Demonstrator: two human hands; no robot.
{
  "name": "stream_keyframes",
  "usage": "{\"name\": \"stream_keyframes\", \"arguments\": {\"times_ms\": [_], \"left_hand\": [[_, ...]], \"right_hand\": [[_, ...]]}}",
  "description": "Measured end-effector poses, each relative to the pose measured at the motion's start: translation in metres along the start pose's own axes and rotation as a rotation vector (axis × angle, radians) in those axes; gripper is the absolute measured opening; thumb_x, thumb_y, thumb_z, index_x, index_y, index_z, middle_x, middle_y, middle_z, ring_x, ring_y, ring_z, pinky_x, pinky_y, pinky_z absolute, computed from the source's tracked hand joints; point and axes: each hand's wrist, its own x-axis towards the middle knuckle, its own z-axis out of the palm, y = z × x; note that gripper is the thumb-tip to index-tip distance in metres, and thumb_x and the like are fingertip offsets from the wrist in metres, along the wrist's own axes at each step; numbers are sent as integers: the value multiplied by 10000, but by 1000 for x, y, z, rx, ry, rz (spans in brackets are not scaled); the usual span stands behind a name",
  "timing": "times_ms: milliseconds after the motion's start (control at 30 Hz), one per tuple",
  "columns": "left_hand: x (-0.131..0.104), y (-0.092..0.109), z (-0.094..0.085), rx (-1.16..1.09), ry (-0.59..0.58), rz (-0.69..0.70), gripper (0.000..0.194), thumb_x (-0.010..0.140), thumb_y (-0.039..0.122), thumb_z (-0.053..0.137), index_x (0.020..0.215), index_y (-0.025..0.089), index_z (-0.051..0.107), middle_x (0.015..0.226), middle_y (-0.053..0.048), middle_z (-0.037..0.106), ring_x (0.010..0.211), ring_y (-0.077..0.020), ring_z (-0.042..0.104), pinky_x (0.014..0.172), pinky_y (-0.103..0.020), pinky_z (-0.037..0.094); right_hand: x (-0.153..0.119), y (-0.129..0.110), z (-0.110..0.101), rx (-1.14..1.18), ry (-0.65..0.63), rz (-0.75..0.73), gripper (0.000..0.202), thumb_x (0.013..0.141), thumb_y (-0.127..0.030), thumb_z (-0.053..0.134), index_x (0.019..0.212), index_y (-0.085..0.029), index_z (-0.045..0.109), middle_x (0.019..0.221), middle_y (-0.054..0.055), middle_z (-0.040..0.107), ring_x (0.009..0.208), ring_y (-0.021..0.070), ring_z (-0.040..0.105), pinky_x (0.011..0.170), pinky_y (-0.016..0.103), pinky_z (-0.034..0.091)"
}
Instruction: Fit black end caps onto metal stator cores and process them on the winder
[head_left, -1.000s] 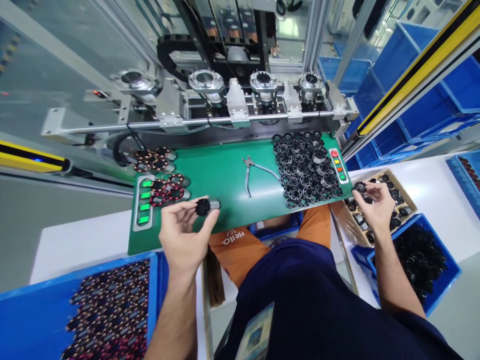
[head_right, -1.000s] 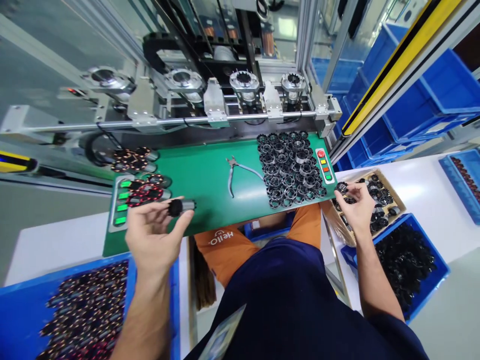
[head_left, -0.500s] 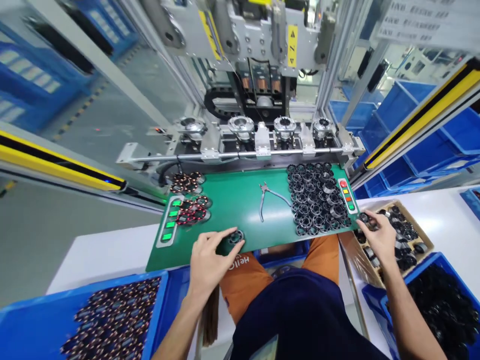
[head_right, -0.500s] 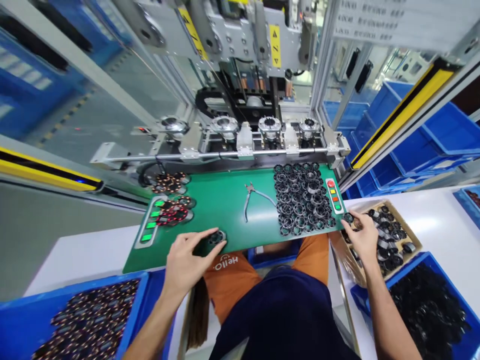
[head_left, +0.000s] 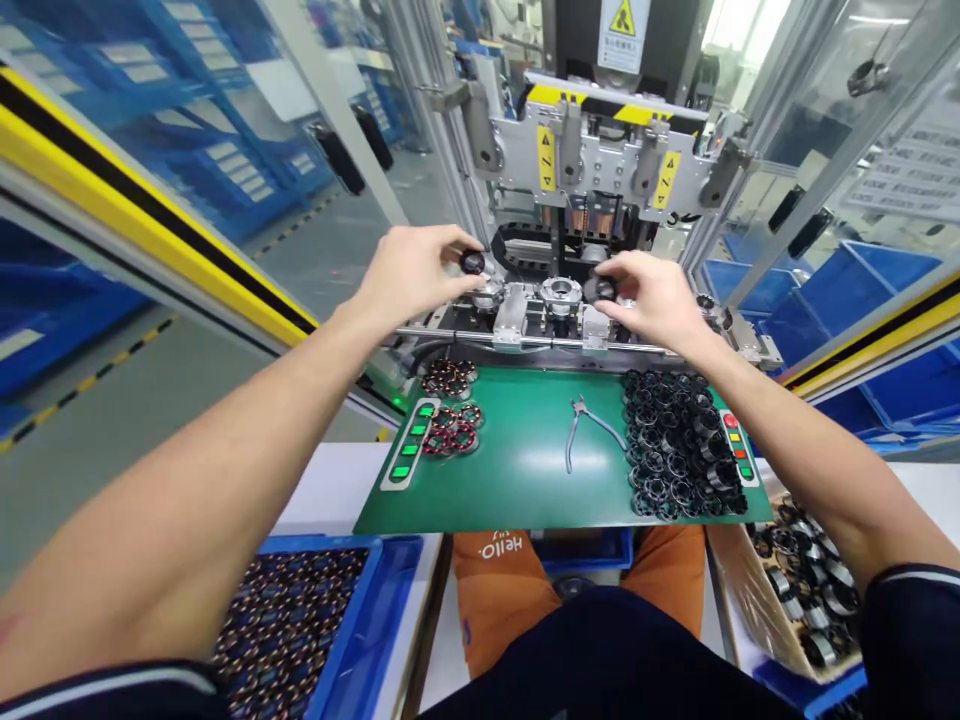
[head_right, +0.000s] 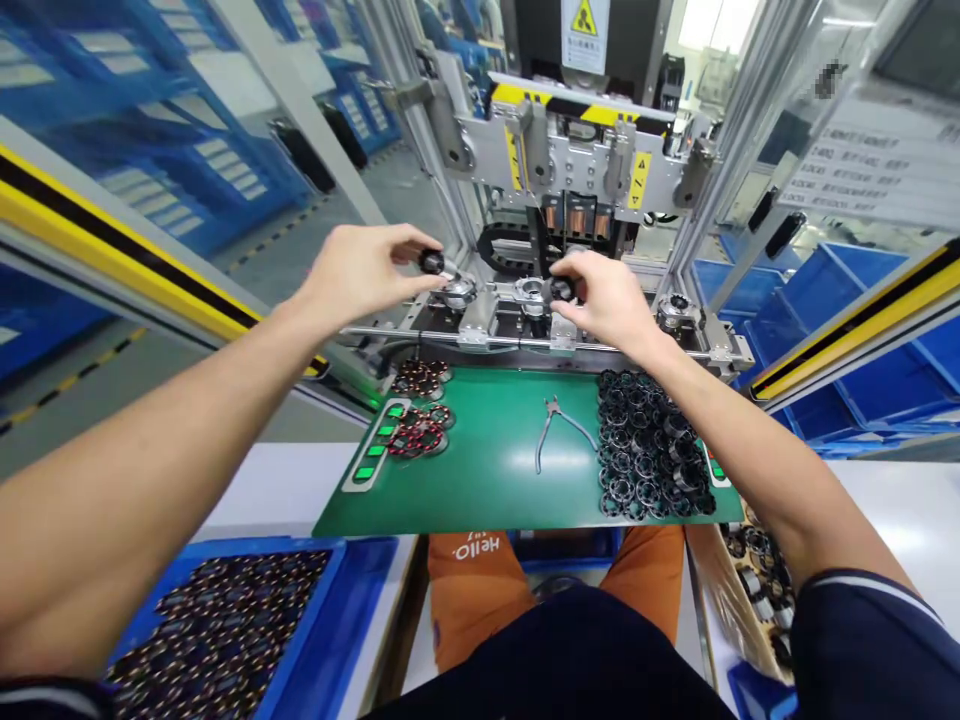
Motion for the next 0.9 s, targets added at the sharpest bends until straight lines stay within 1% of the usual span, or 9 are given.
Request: {"name": "stream_keyframes", "arguments": {"times_ms": [100,167,233,333,467,633,733,833,900], "left_hand": [[31,-15,7,-3,-79,4,493,1027,361,926,1433,114,797,1100,41,821,1068,-112,653,1185,-330,550],[40,-27,14,-8,-129,-4,516,1029,389,930,1432,100,787,1047,61,820,1035,-101,631,1099,-276,536],[48,-40,19,-10,-169,-12,527,1009,439,947,1409,123,812,1037,48,843,1022,-121,663,1038,-272,540],[60,-59,21,10,-221,7,526,960,485,987,1385,197,871,1108,-18,886,1054,-199,752,1018,-315,564],[79,-75,22,136,-320,159,612,1048,554,914,1482,128,851,1218,-95,888,1155,-243,789,1144,-395,580],[96,-77,28,175,-369,176,549,1024,489,918,1448,142,883,1134,-47,824,1252,-299,848,1210,-468,569],[102,-78,27,188,-417,162,547,1047,521,867,1461,163,881,1153,-29,820,1240,-299,863,1195,-467,581],[105,-82,26,192,-441,169,594,1079,551,817,1508,141,852,1233,-51,852,1224,-267,846,1203,-449,589],[103,-83,28,191,-430,186,582,1078,526,822,1529,160,846,1259,-63,871,1188,-250,841,1187,-428,602]], "right_hand": [[68,4,49,-160,-156,76,454,964,-167,886,1416,-158,849,1415,139,893,1259,343,838,1221,526,665],[92,8,70,-213,-215,99,446,944,-125,875,1390,-136,863,1434,164,891,1342,388,821,1257,567,642],[103,14,81,-244,-263,103,424,919,-103,886,1343,-127,886,1405,170,901,1351,413,825,1251,588,643],[111,22,84,-277,-331,92,453,900,-114,942,1350,-130,904,1401,159,905,1363,416,828,1267,574,634],[126,29,82,-306,-407,68,481,858,-152,1031,1327,-130,922,1345,151,912,1329,425,836,1252,578,638],[143,33,80,-341,-472,26,459,808,-171,1089,1244,-141,945,1202,108,920,1192,382,862,1185,549,673],[149,35,79,-358,-490,0,455,793,-208,1118,1213,-151,953,1156,87,918,1154,358,866,1172,530,689],[153,38,78,-385,-518,-43,477,815,-323,1133,1213,-131,951,1142,98,917,1129,350,877,1163,522,705],[156,40,78,-397,-543,-64,514,840,-407,1125,1232,-124,951,1138,106,916,1126,347,880,1153,511,711]]}}
